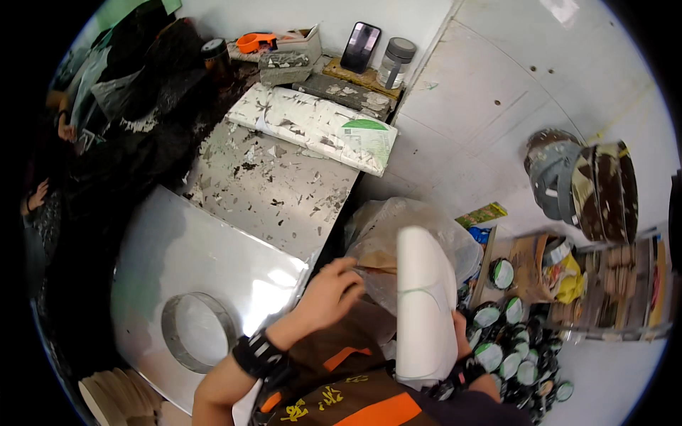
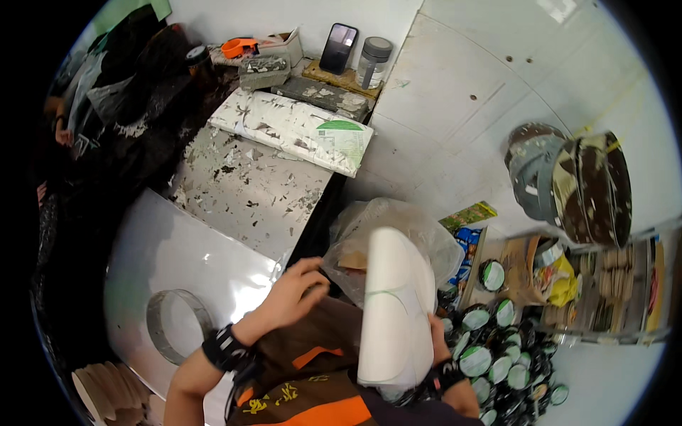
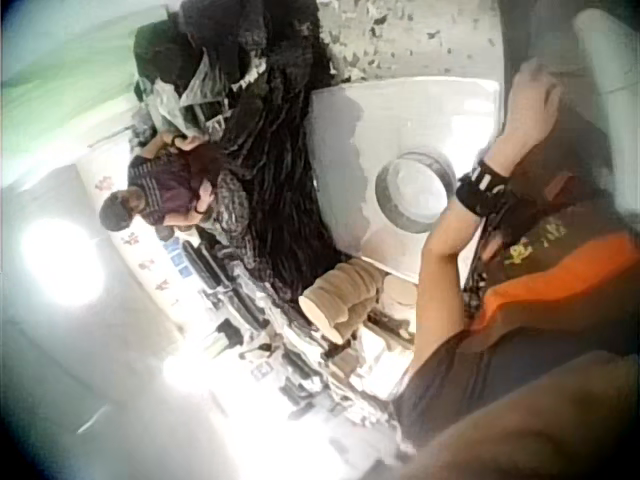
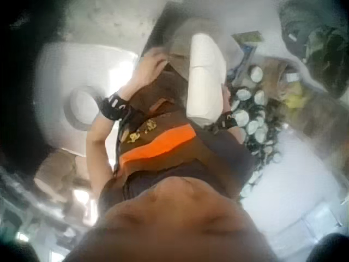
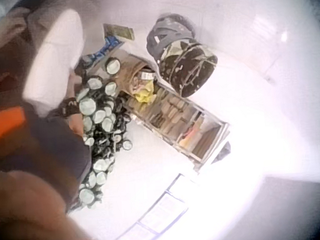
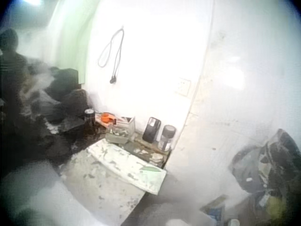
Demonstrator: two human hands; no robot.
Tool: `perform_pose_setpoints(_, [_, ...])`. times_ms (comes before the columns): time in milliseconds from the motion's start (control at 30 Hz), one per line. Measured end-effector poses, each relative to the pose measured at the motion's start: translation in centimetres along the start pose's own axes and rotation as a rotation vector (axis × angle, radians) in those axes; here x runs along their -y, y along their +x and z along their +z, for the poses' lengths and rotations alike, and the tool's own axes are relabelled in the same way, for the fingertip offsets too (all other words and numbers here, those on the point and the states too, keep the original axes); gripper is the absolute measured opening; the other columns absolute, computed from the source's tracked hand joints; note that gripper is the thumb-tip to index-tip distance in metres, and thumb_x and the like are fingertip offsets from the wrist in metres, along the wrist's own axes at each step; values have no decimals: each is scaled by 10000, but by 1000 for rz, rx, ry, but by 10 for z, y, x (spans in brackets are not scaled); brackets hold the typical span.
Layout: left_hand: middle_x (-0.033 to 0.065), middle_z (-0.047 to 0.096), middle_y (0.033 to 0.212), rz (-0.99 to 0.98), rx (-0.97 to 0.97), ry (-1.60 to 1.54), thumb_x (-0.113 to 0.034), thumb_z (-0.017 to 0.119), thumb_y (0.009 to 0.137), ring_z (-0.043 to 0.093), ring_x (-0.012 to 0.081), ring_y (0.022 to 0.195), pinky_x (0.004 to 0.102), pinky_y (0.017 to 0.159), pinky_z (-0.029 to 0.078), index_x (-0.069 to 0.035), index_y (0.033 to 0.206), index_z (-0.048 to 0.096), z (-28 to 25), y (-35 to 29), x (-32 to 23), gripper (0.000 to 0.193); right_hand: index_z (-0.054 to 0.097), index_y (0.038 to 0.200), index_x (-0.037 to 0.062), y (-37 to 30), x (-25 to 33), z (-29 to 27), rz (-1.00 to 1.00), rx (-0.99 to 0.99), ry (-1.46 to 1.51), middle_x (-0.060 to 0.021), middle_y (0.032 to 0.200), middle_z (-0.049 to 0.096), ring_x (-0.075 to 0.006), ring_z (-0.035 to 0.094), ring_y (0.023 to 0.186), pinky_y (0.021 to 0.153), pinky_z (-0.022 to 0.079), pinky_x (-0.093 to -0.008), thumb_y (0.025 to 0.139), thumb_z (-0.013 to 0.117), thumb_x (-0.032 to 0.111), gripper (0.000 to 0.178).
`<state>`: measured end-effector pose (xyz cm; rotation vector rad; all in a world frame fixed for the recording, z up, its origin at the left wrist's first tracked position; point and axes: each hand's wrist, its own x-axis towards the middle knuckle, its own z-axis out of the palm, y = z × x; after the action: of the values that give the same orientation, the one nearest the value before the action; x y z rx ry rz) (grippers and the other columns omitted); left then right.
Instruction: The person packages compressed tea cakes by placing a cake into a plastic film within a metal ring, wrapping the film over the cake, and pressing a paper label onto the top.
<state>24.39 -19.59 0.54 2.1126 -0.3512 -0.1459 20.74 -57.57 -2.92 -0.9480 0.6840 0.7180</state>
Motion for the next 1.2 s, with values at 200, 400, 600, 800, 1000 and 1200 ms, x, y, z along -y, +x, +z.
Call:
perform_pose_setpoints(200, [254,403,1460,-372,73,443,-222,686,828,513,468,1204,517,1057,400,-60,1013,701,106,90,87,246,537,1329,-18,24,-51,-124,-89,-115,-99,-167,1223,646,-287,647,1057,920,525,-393,900,550,402,601])
perform_pose_setpoints(400, [286,391,1422,-712,130,55,-44,663,726,496,463,1217,475,1016,441,31,1362,428,151,85,162,682,497,1365,-18,64,-15,-88,141,-159,58,-191,1235,626,-290,642,1065,914,526,-392,900,589,377,618])
perform_pose_setpoints(600, [255,439,1378,-460,-149,-476,28,613,696,437,384,1307,385,1102,350,9,1414,388,91,92,106,753,467,1382,-20,141,38,-55,-9,-123,31,-215,1261,607,-330,653,1063,902,561,-424,868,614,420,692])
perform_pose_setpoints(800, [255,397,1450,-202,-177,-506,7,613,731,394,347,1371,368,1134,308,51,1490,264,45,119,43,837,467,1366,-19,229,99,21,-171,-383,116,-226,1270,602,-329,628,1120,942,530,-407,953,504,392,585])
perform_pose_setpoints(1000, [185,377,1480,-307,-244,-974,96,570,742,376,231,1369,316,1120,304,61,1517,195,48,145,49,861,416,1413,-43,270,27,-70,-106,-278,-1144,-250,1369,531,-359,564,1213,1029,431,-456,860,682,398,755])
perform_pose_setpoints(1200, [166,394,1460,-357,-246,-1017,150,534,724,398,220,1348,308,1109,312,55,1521,186,43,145,39,875,271,1488,-49,171,71,-62,-662,-1426,-1989,-289,1414,472,-416,443,1328,1128,322,-474,757,774,431,1009])
